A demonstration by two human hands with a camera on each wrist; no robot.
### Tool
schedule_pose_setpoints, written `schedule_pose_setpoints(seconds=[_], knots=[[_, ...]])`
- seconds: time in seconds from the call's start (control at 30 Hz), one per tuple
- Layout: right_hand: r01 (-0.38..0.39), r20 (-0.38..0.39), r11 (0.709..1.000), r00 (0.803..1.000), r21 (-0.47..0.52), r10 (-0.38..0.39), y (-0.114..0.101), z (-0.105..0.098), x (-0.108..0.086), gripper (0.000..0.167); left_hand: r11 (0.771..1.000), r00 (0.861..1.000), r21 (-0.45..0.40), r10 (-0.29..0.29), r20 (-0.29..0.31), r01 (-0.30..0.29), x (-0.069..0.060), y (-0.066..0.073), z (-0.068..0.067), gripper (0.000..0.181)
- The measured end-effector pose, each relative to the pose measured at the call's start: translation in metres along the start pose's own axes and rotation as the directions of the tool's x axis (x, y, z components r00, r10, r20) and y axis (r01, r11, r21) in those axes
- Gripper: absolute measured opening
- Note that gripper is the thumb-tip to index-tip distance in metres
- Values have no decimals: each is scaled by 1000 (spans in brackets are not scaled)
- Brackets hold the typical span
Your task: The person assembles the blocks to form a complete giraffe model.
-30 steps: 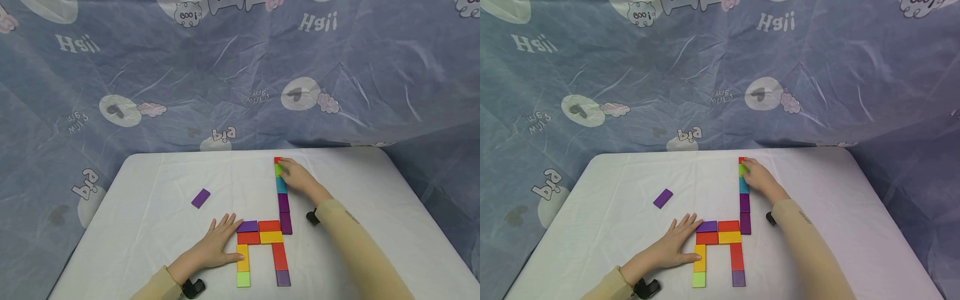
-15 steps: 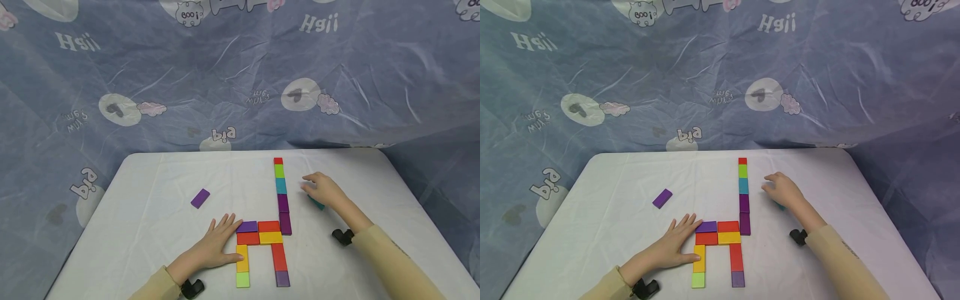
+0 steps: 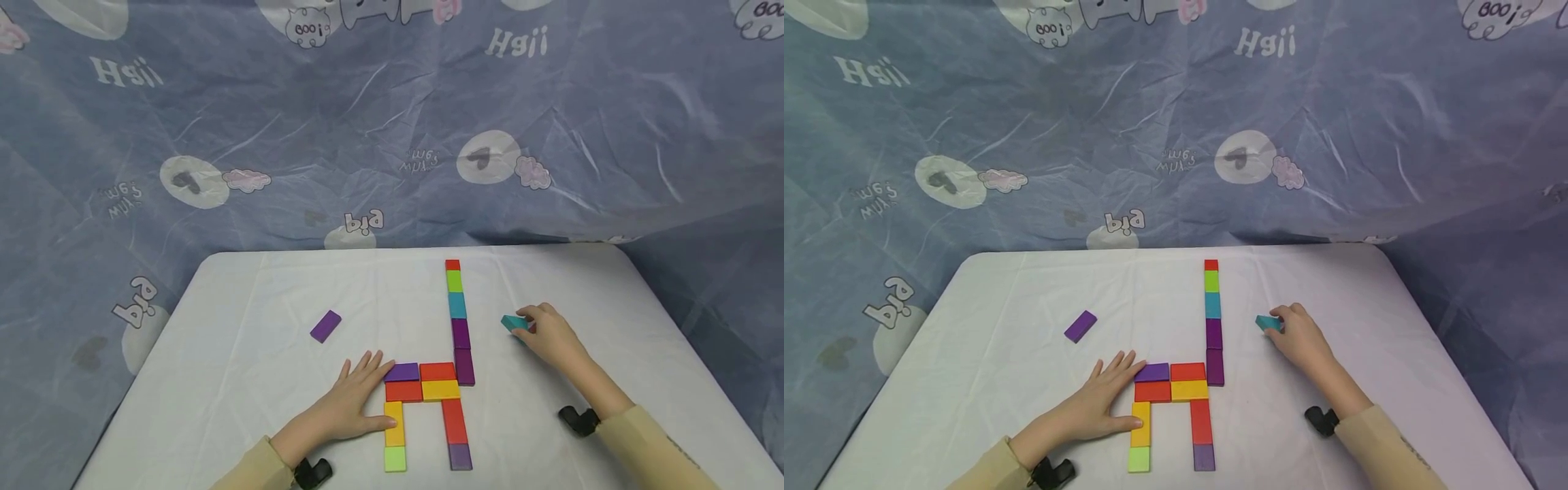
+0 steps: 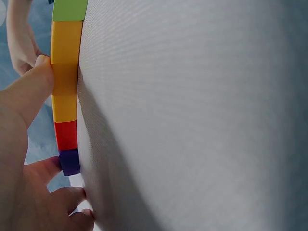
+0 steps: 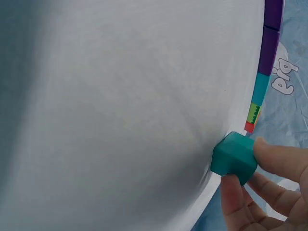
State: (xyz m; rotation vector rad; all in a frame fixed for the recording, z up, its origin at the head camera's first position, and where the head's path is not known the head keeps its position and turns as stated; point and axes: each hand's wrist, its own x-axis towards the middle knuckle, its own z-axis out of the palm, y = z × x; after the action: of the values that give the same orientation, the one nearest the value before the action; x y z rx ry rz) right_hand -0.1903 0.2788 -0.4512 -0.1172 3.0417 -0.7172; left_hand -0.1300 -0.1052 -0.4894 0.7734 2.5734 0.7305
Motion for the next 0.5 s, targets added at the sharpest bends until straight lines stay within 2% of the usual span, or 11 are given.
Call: schedule_pose_setpoints(seconds=[0.23, 0.5], knots=[[-40, 2, 997, 999, 68, 40, 2, 0, 8, 38, 1000, 1000, 5, -10, 3, 10, 0, -1, 3, 93], [-95, -32, 987, 994, 130, 100, 2, 1, 41, 35, 1000, 1000, 11, -6, -13, 6, 1, -2, 3, 93]])
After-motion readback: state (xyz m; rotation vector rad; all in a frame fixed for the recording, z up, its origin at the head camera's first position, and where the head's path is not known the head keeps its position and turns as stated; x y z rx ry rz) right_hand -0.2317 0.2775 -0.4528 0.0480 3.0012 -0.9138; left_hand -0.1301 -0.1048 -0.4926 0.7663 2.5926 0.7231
